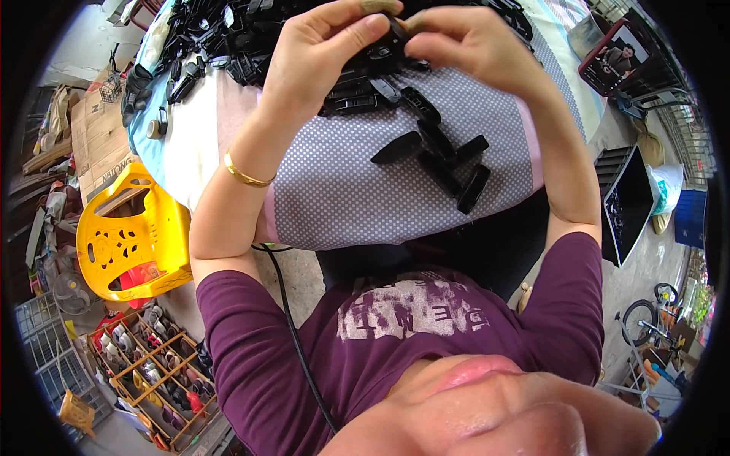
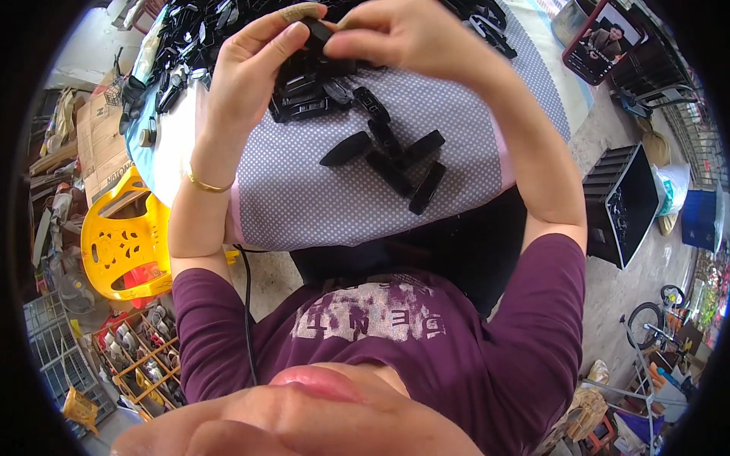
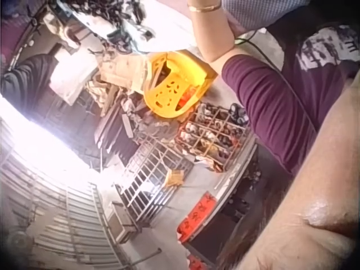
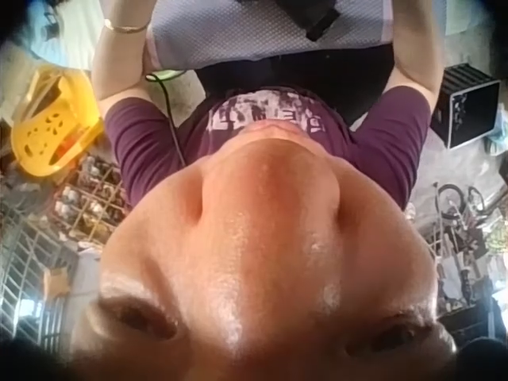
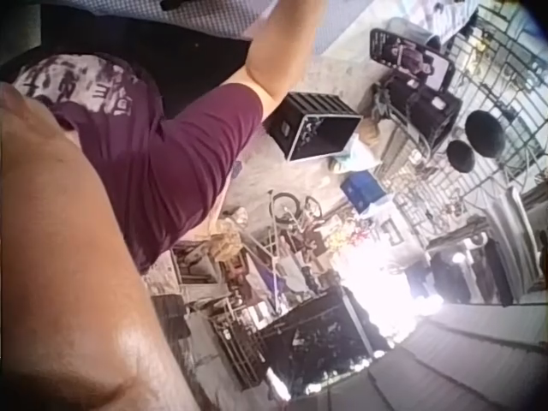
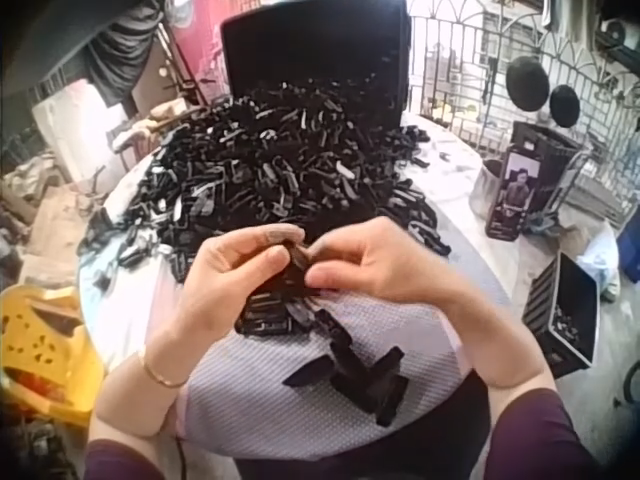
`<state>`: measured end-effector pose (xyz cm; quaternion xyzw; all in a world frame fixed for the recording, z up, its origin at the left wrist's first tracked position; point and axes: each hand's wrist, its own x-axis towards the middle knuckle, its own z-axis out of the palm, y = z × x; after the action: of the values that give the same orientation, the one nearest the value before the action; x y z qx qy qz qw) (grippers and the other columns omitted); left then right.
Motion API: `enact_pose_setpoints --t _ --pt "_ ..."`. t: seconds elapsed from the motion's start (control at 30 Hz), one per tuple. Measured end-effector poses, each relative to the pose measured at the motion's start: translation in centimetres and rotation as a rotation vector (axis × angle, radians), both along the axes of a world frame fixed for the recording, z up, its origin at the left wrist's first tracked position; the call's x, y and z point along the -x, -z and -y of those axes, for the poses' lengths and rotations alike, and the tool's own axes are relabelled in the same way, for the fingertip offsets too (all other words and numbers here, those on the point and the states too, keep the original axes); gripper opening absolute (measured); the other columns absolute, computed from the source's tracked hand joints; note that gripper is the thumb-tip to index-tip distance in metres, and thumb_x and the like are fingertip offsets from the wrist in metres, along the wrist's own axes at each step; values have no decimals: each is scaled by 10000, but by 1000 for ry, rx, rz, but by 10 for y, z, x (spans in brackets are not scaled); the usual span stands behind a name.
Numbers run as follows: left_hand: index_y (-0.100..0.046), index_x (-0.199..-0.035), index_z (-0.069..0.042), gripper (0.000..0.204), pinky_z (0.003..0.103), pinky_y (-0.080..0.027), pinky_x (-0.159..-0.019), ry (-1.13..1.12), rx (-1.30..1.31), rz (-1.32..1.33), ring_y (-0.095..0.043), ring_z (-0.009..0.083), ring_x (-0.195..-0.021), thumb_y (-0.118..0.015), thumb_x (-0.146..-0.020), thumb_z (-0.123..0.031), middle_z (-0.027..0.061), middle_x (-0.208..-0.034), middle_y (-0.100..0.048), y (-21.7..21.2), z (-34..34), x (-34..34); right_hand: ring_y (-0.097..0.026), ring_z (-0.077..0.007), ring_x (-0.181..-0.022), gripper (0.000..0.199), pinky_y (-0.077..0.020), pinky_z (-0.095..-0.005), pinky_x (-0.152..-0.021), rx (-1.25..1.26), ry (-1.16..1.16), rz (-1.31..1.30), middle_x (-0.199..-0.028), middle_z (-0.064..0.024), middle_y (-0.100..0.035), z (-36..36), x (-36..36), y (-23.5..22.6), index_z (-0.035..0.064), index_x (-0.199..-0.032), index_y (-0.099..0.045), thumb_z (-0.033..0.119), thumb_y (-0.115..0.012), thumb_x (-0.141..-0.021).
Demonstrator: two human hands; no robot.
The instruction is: Assembling or inspecting small black plastic components at a workstation.
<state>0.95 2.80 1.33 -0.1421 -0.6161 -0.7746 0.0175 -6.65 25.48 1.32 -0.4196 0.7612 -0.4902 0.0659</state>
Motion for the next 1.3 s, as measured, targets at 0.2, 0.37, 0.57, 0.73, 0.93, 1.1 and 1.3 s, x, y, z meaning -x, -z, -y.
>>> enact_pose_setpoints --t 0.2,0.37,0.57,0.73,0.93,1.1,1.3 --pt "-709 -1217 -92 441 376 -553 -754 159 1063 -561 -700 251 -815 -832 -815 -226 111 -887 -750 -21 -25 -37 -694 -217 -728 459 -541 -352 -684 -520 591 -346 -746 -135 -709 -57 21 -42 -12 -839 -742 445 -757 -883" --pt "-750 -1091 -63 326 374 -527 -845 180 1138 -458 -648 276 -930 -828 -802 -191 98 -981 -699 -19 -24 -33 -714 -244 -794 296 -556 -327 -703 -931 342 -371 -875 -114 -732 -61 36 -15 23 -994 -744 286 -766 -861" --pt "-773 -1029 -78 226 366 -507 -956 -100 1478 -676 -561 256 -1053 -783 -814 -149 43 -1063 -644 6 -8 -22 -717 -376 -845 248 -572 -458 -783 -787 449 -639 -877 -197 -738 -44 40 23 38 -947 -760 199 -671 -781" --pt "-769 -997 -63 168 367 -519 -923 -188 1414 -774 -580 263 -1022 -709 -841 -84 48 -1010 -656 11 -17 -16 -728 -315 -797 295 -582 -416 -726 -321 432 -476 -888 -200 -732 -37 27 0 -7 -1114 -662 45 -614 -827" --pt "-749 -1066 -22 170 329 -518 -978 -279 779 -178 -658 225 -1102 -673 -925 -79 99 -1047 -757 6 -10 -1 -725 -162 -826 292 -612 -289 -706 379 -96 713 -942 -78 -716 -25 26 1 30 -1170 -625 6 -719 -895" --pt "-700 -1187 0 200 220 -529 -777 -272 371 -91 -633 81 -813 -589 -1046 -87 15 -945 -709 30 11 16 -743 -205 -849 220 -627 -316 -745 533 -125 912 -998 -108 -726 -1 8 9 12 -1150 -650 47 -725 -946" --pt "-670 -1217 12 204 268 -570 -840 -293 173 -133 -682 137 -881 -568 -1054 -57 67 -1044 -719 37 7 21 -754 -239 -883 175 -624 -312 -768 622 4 1070 -1004 -110 -729 6 7 25 11 -1150 -660 68 -683 -987"
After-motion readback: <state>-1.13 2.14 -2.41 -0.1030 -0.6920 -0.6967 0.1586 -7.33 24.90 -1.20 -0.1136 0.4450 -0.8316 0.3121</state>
